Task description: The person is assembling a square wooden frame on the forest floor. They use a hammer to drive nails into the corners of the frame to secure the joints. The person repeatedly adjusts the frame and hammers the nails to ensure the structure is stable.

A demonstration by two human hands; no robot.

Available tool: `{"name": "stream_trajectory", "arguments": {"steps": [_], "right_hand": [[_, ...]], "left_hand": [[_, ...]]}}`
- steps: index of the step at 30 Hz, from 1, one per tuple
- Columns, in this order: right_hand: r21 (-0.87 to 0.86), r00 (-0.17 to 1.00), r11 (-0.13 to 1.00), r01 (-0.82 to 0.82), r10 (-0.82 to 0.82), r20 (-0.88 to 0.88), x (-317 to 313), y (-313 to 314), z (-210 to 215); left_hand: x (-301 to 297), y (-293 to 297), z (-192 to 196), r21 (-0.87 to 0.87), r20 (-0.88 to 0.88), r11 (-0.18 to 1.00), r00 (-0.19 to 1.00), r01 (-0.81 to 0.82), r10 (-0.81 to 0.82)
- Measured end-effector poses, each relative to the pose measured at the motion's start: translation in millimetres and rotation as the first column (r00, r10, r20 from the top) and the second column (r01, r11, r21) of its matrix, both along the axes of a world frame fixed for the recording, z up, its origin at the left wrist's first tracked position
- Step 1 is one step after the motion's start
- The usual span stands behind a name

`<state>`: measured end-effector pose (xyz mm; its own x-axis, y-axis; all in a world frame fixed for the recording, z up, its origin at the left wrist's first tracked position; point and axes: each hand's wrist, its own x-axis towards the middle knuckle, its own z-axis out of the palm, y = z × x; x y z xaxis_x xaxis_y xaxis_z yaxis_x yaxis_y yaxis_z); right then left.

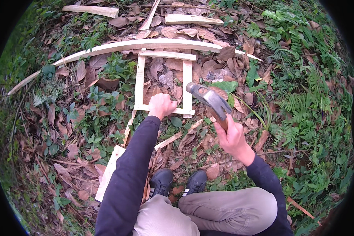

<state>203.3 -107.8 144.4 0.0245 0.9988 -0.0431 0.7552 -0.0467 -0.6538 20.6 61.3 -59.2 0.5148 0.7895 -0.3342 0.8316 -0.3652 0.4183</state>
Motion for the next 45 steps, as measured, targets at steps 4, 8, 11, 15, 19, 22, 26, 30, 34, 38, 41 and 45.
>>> {"name": "stream_trajectory", "arguments": {"steps": [4, 8, 11, 15, 19, 22, 26, 30, 34, 38, 41, 45], "right_hand": [[-0.352, 0.967, 0.936, -0.019, 0.107, 0.233, 42.8, -25.0, -63.7], [-0.229, 0.996, 0.972, -0.045, 0.061, 0.065, 21.8, 11.0, -11.6], [0.113, 0.999, 0.993, 0.016, -0.010, -0.049, 2.2, 19.0, 19.7], [-0.260, 0.986, 0.965, -0.021, 0.063, 0.153, 37.8, -27.0, -68.9], [-0.360, 0.967, 0.929, -0.082, 0.162, 0.197, 28.5, 1.8, -45.0], [0.026, 0.998, 0.998, -0.058, 0.058, 0.022, 7.4, 24.7, 19.9], [0.039, 0.999, 0.998, -0.039, 0.040, -0.011, 44.5, -15.8, -62.6], [-0.484, 0.937, 0.872, -0.073, 0.226, 0.265, 33.5, -23.1, -66.1], [-0.097, 0.996, 0.992, -0.078, 0.081, 0.029, 5.4, 20.7, 20.2], [0.320, 0.982, 0.947, 0.016, 0.045, -0.183, 9.1, 17.1, -4.3], [-0.339, 0.976, 0.938, 0.071, 0.004, 0.216, 33.3, -40.4, -97.2], [-0.347, 0.987, 0.927, 0.144, -0.161, -0.020, 7.0, -33.5, -69.9]], "left_hand": [[9.7, -2.8, 6.3, 0.011, 0.008, 1.000, 1.000, 0.028, -0.029], [-4.0, -2.6, -4.2, 0.045, 0.032, 0.998, 0.999, -0.040, 0.038], [-4.7, -0.1, -0.2, -0.007, 0.008, 1.000, 1.000, -0.021, 0.021], [10.3, 0.8, 3.7, -0.001, 0.030, 1.000, 1.000, -0.004, 0.004], [-2.9, 6.3, -0.3, 0.033, -0.007, 0.998, 0.999, -0.045, 0.045], [2.0, -0.3, 1.0, 0.003, -0.039, 1.000, 0.999, -0.010, 0.010], [8.2, 0.5, 1.0, -0.003, -0.020, 1.000, 1.000, 0.000, 0.000], [7.2, -4.5, -2.8, 0.029, -0.008, 1.000, 1.000, -0.007, 0.008], [-0.4, -2.0, -6.7, 0.023, -0.018, 1.000, 1.000, -0.020, 0.021], [3.9, -0.1, -1.0, 0.010, -0.026, 1.000, 0.999, -0.023, 0.024], [11.8, -2.3, 0.2, 0.019, 0.017, 1.000, 1.000, -0.011, 0.011], [6.8, -2.2, -3.9, 0.043, -0.036, 0.999, 0.999, -0.004, 0.005]]}}
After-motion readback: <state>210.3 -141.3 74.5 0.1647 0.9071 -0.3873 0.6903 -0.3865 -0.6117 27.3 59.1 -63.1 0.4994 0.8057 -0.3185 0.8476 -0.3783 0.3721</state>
